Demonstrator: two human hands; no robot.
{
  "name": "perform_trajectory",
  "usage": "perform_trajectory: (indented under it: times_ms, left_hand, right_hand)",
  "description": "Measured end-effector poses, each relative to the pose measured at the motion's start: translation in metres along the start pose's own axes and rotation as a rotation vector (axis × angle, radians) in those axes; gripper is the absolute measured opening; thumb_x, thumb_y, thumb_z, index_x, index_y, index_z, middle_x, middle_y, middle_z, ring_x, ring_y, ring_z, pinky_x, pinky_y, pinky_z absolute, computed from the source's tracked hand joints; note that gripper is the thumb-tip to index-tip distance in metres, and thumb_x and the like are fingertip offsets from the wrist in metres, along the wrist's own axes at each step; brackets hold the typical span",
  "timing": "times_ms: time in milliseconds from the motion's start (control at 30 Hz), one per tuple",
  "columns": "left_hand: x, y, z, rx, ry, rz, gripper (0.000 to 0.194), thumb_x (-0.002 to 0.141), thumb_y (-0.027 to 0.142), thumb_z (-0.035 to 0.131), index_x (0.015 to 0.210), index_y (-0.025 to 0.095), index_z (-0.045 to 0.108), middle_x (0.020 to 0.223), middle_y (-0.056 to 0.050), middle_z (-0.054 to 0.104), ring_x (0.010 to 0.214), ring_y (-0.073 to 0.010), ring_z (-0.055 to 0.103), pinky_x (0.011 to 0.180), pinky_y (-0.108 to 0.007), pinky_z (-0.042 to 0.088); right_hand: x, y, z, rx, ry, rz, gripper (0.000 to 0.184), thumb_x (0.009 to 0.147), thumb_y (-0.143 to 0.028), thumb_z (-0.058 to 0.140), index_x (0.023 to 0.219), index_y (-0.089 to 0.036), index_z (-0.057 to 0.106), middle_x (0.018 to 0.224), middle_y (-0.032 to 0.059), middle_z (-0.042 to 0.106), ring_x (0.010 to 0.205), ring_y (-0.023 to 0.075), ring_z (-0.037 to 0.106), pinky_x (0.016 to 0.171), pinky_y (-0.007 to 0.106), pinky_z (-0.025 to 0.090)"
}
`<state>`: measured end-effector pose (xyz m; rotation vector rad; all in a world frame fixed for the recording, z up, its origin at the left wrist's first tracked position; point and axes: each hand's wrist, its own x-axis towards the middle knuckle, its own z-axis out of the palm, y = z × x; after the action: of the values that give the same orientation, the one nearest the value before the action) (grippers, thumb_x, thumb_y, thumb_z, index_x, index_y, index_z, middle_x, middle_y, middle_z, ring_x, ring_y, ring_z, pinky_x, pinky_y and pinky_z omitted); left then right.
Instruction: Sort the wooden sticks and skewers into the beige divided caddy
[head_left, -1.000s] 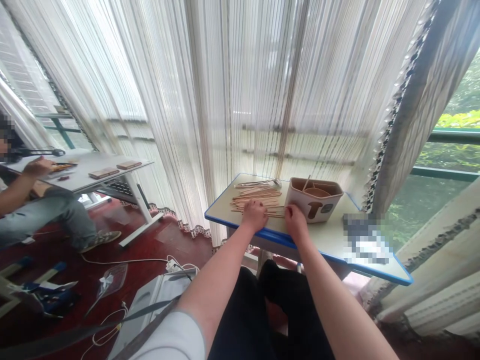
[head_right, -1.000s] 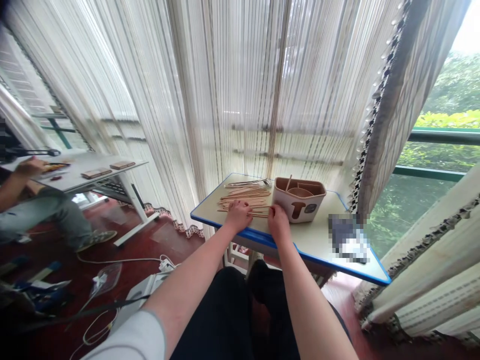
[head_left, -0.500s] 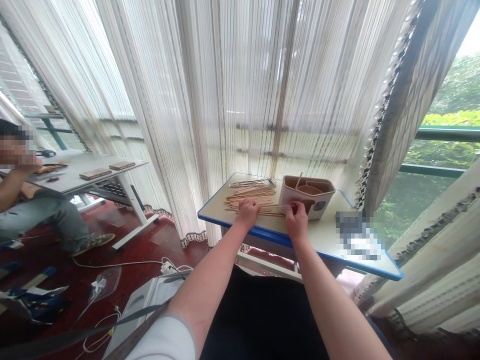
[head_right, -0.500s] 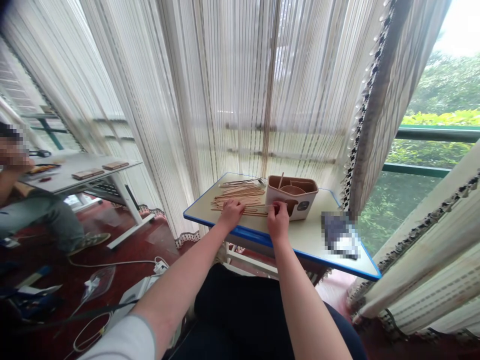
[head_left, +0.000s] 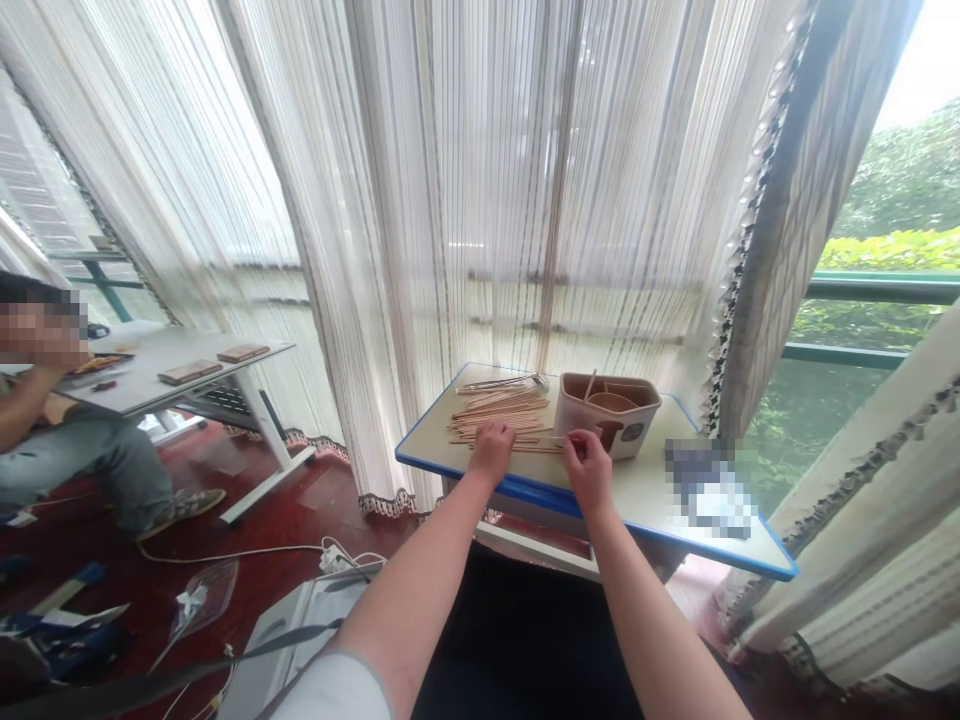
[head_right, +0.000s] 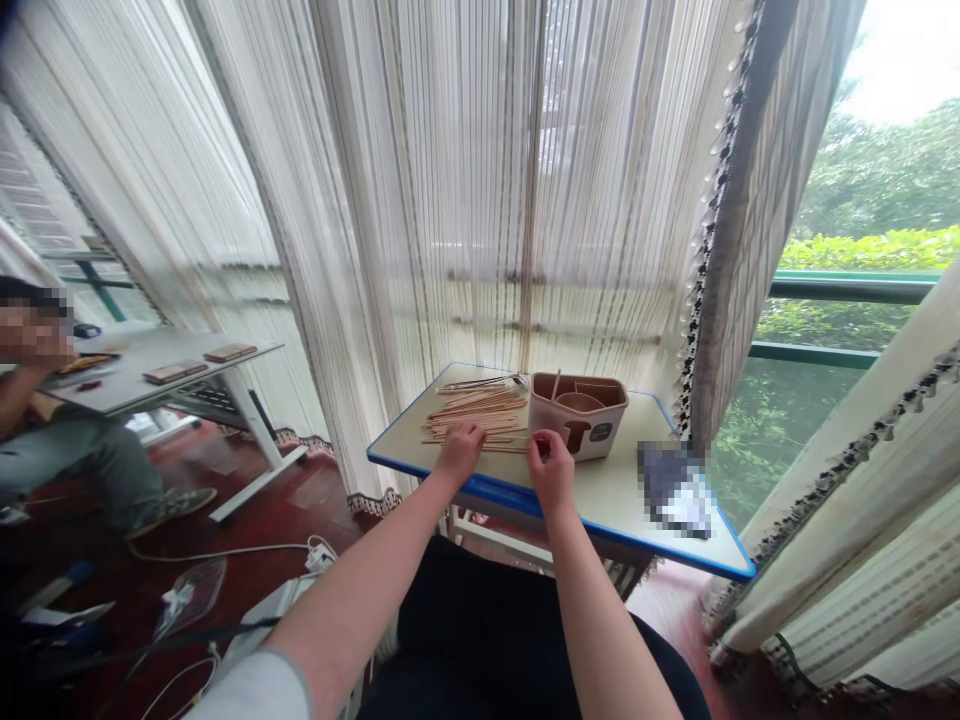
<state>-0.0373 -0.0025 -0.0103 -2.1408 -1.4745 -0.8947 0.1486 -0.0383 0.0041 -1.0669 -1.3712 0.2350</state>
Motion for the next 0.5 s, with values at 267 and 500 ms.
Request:
perform_trajectory:
  times_ms: [267,500]
  left_hand:
    - [-0.002,0.002,-0.002,0.027,0.027,-0.021,0.011,0.084,0.013,0.052,0.084,0.018,0.062,0.086,-0.006,0.058,0.089,-0.0208,0.050,0.081,-0.034,0.039]
    - [0.000,0.006,-0.011,-0.005,-0.008,-0.009,0.014,0.086,0.014,0.049,0.090,0.019,0.062,0.090,-0.007,0.060,0.092,-0.0212,0.051,0.083,-0.035,0.038]
  right_hand:
    - [0.003,-0.002,0.006,0.232,-0.069,0.197,0.030,0.073,-0.045,0.063,0.083,-0.017,0.060,0.069,0.0029,0.062,0.064,0.0164,0.057,0.060,0.029,0.047]
    - [0.017,-0.035,0.003,0.210,-0.251,0.124,0.030,0.077,-0.045,0.060,0.084,-0.017,0.067,0.076,0.0064,0.068,0.069,0.0184,0.061,0.066,0.033,0.051]
